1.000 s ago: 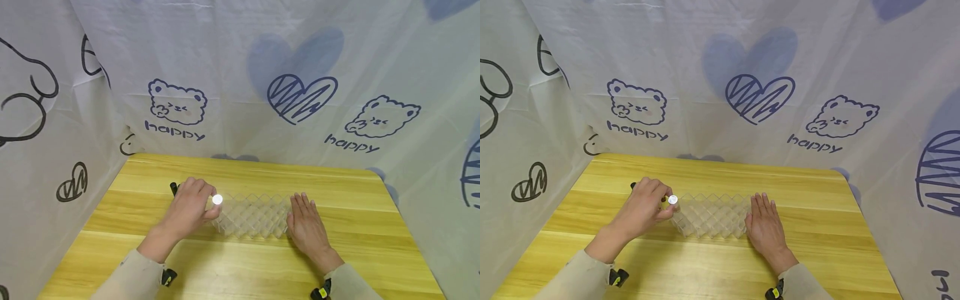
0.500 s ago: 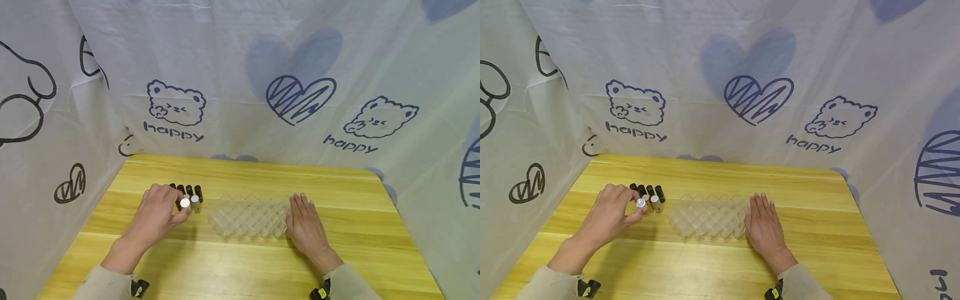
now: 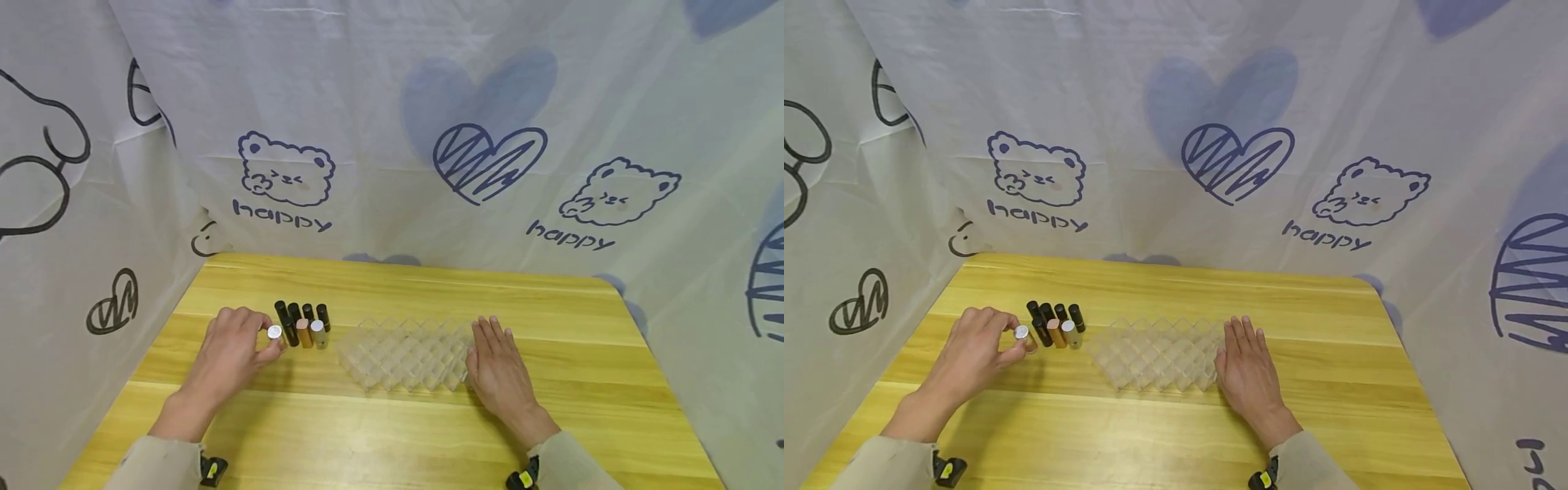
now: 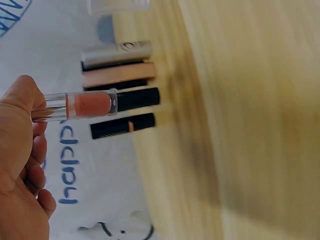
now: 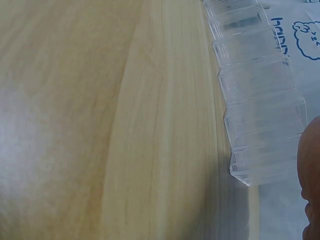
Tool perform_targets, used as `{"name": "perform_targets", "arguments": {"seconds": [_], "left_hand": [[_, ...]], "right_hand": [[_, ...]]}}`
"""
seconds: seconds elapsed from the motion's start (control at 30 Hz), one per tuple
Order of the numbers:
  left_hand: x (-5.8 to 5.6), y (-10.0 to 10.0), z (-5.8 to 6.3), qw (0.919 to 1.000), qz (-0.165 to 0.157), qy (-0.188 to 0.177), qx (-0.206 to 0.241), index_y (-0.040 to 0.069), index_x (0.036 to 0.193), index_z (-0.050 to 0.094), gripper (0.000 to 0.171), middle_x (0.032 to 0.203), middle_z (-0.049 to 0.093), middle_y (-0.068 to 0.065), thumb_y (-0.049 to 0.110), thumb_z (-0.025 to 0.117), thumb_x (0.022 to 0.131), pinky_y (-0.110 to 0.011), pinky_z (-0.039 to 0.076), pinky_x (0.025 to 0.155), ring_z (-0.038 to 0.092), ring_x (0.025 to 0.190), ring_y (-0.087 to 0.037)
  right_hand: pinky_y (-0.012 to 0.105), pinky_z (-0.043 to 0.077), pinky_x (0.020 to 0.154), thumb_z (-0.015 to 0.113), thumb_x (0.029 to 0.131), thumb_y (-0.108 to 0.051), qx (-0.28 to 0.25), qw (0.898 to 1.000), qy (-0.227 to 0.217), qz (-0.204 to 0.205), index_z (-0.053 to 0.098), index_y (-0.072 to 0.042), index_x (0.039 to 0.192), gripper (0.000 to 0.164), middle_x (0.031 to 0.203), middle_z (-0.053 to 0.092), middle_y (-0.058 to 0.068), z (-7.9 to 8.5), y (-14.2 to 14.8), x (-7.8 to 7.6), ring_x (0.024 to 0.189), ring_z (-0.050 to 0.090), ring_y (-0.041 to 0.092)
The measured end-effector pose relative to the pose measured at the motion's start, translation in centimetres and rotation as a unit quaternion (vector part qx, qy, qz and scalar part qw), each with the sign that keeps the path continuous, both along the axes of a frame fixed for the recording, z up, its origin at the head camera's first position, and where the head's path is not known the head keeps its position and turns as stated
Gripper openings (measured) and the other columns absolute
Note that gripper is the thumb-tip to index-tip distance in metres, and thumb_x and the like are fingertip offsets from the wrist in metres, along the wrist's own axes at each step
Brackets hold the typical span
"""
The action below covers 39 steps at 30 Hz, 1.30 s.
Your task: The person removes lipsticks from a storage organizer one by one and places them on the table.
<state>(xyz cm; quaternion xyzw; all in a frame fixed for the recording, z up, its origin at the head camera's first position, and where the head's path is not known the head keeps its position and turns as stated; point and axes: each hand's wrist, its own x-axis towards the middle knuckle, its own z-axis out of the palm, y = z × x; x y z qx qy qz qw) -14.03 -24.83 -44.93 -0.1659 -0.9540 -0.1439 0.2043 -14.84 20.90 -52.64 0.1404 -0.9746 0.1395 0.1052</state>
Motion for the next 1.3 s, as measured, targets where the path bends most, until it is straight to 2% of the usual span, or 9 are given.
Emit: {"name": "perform_targets", "arguments": {"seconds": [0.13,0.33,0.6,1.0,1.3], "left_hand": [[-0.5,-0.6,-0.9,0.9997,0.013,-0.020,0.003,0.004,0.100,0.069,0.029,0.097,0.067,-0.012,0.026,0.084,0.086,-0.045,0.039,0.080,0.049,0.090,-0.031],[-1.3,-1.5,-2.2,0.9994,0.023,-0.026,0.004,0.001,0.102,0.070,0.032,0.101,0.068,-0.017,0.024,0.084,0.087,-0.050,0.042,0.083,0.053,0.093,-0.036],[-2.2,-2.1,-3.6,0.9987,0.033,-0.038,0.007,0.000,0.104,0.069,0.032,0.103,0.068,-0.019,0.023,0.084,0.088,-0.052,0.043,0.082,0.053,0.094,-0.038],[-3.0,-2.2,-4.1,0.9967,0.040,-0.069,0.011,-0.002,0.110,0.068,0.035,0.107,0.067,-0.020,0.025,0.081,0.093,-0.053,0.043,0.086,0.051,0.098,-0.038],[-3.3,-2.2,-4.4,0.9966,0.042,-0.068,0.020,-0.001,0.108,0.067,0.036,0.104,0.066,-0.018,0.028,0.081,0.093,-0.052,0.042,0.085,0.050,0.096,-0.037]], "right_hand": [[0.060,0.023,0.126,0.037,0.114,-0.027,0.002,1.000,0.008,0.003,0.042,0.007,0.156,0.055,0.164,0.041,0.025,0.0,0.0,0.0,0.157,0.030,0.041],[0.061,0.026,0.125,0.040,0.113,-0.024,0.002,1.000,0.028,0.006,0.044,0.008,0.155,0.053,0.161,0.044,0.026,0.0,-0.1,0.0,0.155,0.033,0.043],[0.061,0.026,0.124,0.041,0.112,-0.024,0.005,1.000,0.029,0.007,0.045,0.008,0.154,0.053,0.161,0.045,0.026,0.2,-0.1,-0.1,0.155,0.033,0.043],[0.060,0.024,0.126,0.039,0.113,-0.027,0.008,1.000,0.011,-0.001,0.043,0.007,0.156,0.055,0.162,0.043,0.025,0.3,-0.1,-0.2,0.156,0.031,0.042],[0.061,0.027,0.124,0.040,0.112,-0.025,0.002,1.000,0.021,0.001,0.045,0.008,0.154,0.053,0.161,0.045,0.026,0.3,-0.1,0.1,0.155,0.034,0.044]]}}
